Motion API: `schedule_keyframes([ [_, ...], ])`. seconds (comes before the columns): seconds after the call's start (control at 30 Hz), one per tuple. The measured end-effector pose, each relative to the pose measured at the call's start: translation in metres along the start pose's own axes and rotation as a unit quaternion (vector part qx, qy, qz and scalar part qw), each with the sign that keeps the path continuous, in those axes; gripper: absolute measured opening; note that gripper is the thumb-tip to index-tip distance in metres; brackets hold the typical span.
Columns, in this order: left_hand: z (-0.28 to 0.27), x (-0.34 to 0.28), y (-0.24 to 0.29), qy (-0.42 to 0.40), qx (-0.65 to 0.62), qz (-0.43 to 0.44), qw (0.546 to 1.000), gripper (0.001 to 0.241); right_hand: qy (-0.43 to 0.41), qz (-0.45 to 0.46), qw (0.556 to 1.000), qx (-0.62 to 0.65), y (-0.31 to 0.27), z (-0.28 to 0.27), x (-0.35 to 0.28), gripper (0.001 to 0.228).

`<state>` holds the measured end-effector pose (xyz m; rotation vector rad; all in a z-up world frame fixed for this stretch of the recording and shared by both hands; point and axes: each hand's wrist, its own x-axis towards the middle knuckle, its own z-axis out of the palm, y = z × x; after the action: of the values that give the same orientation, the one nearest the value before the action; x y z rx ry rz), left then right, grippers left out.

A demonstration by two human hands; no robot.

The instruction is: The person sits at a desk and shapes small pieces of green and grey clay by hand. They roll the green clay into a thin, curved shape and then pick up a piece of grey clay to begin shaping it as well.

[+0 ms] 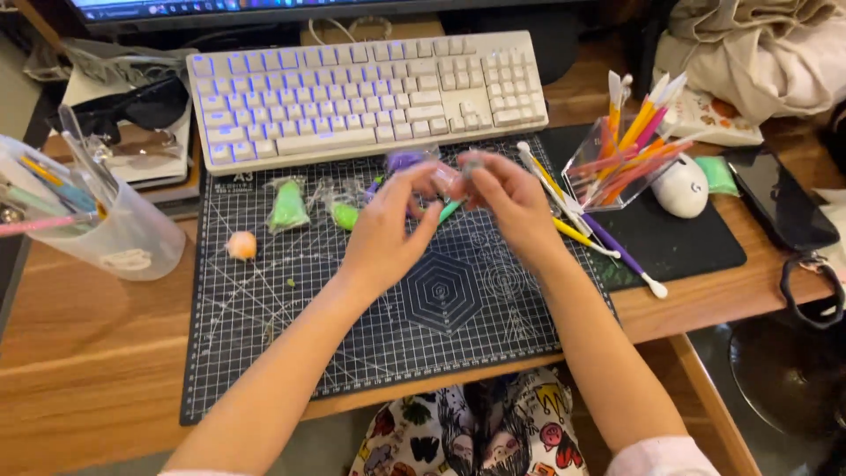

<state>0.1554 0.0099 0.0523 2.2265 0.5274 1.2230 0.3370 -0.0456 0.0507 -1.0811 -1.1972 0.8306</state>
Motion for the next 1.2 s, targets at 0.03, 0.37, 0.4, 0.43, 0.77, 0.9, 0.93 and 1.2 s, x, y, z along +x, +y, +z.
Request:
schedule_keyframes([
  [0.03, -0.001, 0.001, -0.004, 0.0, -0.001, -0.001, 1.0, 0.036, 0.0, 0.001, 1.0, 0.0, 0.0, 0.002, 0.001, 0.033],
  [0.37, 0.012, -0.006, -0.015, -0.036, -0.1, -0.066, 0.992, 0.026, -0.022, -0.024, 0.996, -0.088, 0.003, 0.012, -0.004, 0.02],
  [0.4, 0.016, -0.008, -0.014, -0.035, -0.134, -0.09, 0.986, 0.026, -0.032, -0.037, 0.995, -0.093, 0.004, 0.014, -0.006, 0.019],
  [0.43, 0.015, -0.008, -0.012, -0.034, -0.135, -0.091, 0.986, 0.026, -0.032, -0.036, 0.994, -0.093, 0.006, 0.013, -0.005, 0.019],
  [0.77, 0.012, -0.007, -0.012, -0.015, -0.164, -0.174, 0.971, 0.018, -0.09, -0.018, 0.995, -0.039, -0.002, 0.013, -0.01, 0.034],
  [0.9, 0.001, -0.002, 0.009, 0.011, -0.11, -0.11, 0.988, 0.016, -0.095, 0.045, 0.994, 0.016, -0.008, 0.009, -0.009, 0.035],
  [0.93, 0.001, -0.002, 0.007, 0.009, -0.111, -0.107, 0.988, 0.016, -0.092, 0.042, 0.995, 0.016, 0.0, 0.007, -0.008, 0.035],
  [1.2, 0.0, -0.001, 0.009, 0.006, -0.103, -0.052, 0.993, 0.018, -0.152, 0.174, 0.973, 0.012, 0.0, 0.005, -0.006, 0.043],
])
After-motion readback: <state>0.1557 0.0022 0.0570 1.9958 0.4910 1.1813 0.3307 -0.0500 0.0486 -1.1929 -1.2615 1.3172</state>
